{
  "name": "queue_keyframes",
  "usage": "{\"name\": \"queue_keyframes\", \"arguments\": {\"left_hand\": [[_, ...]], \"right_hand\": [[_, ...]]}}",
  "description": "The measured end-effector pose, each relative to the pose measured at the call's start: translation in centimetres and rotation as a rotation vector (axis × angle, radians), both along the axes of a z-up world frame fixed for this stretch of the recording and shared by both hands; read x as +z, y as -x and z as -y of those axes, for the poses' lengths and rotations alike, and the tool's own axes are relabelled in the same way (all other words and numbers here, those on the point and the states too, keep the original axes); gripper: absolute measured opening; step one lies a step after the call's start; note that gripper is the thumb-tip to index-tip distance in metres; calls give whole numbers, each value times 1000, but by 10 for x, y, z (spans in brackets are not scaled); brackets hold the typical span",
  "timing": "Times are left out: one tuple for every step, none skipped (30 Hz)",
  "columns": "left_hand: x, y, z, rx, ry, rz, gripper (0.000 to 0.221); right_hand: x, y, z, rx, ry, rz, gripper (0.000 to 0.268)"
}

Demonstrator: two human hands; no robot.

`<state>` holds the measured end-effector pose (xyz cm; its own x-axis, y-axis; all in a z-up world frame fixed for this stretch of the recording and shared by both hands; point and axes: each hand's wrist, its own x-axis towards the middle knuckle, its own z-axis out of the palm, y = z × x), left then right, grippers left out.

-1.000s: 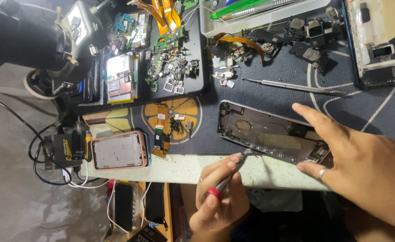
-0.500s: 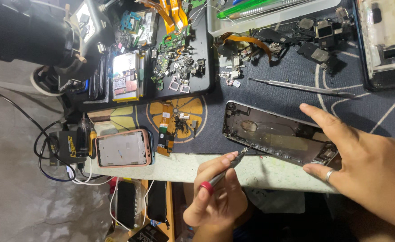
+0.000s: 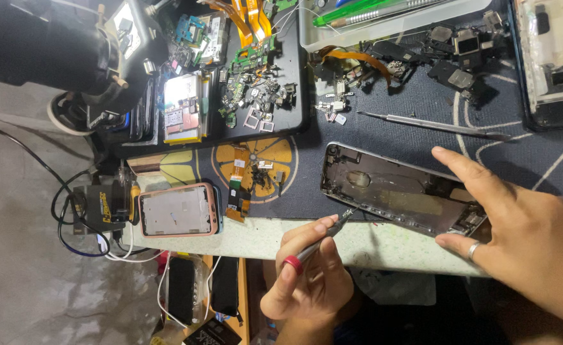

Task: The person uses a small screwdriver to remove screws from the back of a disassembled smartphone. They place the removed screws on the work mat and continue unscrewing additional fasteners from the device's frame.

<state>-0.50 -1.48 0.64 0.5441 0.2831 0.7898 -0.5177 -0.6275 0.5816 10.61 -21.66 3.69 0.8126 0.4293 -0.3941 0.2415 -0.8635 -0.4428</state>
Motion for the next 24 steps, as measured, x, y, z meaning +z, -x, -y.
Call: {"name": "queue_keyframes", "arguments": {"left_hand": [[-1, 0, 0, 11, -1, 9, 61], [-2, -1, 0, 21, -2, 18, 61], [-2, -2, 1, 32, -3, 28, 62], [-2, -3, 1, 39, 5, 31, 61], [-2, -3, 2, 45, 14, 33, 61], [-2, -3, 2, 51, 23, 36, 61], [0, -2, 1, 37, 32, 25, 61], [2, -2, -2, 22, 40, 15, 61], [4, -2, -5, 10, 49, 10, 60], [5, -4, -10, 5, 63, 32, 59], [6, -7, -15, 3, 77, 52, 58], [7, -9, -21, 2, 90, 73, 57], [8, -10, -26, -5, 96, 69, 57], [8, -10, -31, -13, 101, 65, 57], [8, -10, -35, -25, 105, 61, 57], [7, -11, -38, -28, 125, 62, 57], [6, -13, -40, -36, 145, 67, 56], [5, -15, -41, -45, 164, 71, 56], [5, -16, -41, -31, 156, 61, 57], [4, -16, -41, -17, 148, 50, 57], [4, -15, -41, -1, 144, 36, 58], [4, -14, -40, -22, 151, 33, 57], [4, -13, -39, -37, 156, 31, 57], [5, -12, -39, -52, 161, 29, 57]], "right_hand": [[-1, 1, 0, -11, -28, 4, 116], [-2, 1, 1, -21, -39, 0, 116], [-3, 2, 2, -19, -63, 18, 115], [-5, 2, 3, -17, -88, 36, 115], [-7, 2, 4, -5, -126, 75, 115], [-9, 3, 6, -2, -142, 85, 116], [-12, 4, 9, 2, -157, 95, 117], [-15, 5, 11, -1, -150, 77, 119], [-19, 6, 13, -6, -146, 86, 121], [-22, 7, 15, -11, -142, 95, 123], [-27, 9, 17, -17, -142, 125, 124], [-32, 10, 19, -13, -148, 157, 126], [-37, 12, 21, -6, -156, 182, 127], [-41, 12, 23, 10, -170, 209, 129], [-46, 13, 25, 19, -184, 237, 130], [-50, 14, 26, 4, -229, 297, 131], [-52, 13, 26, -16, -273, 360, 131], [-53, 11, 26, -37, -317, 424, 132], [-52, 8, 26, -38, -179, 399, 129], [-50, 4, 25, -39, -42, 373, 127], [-45, 5, 23, -20, -52, 399, 119], [-40, 5, 20, 0, -60, 424, 112], [-32, 11, 17, 42, -221, 506, 100], [-26, 16, 11, 89, -317, 548, 90]]}}
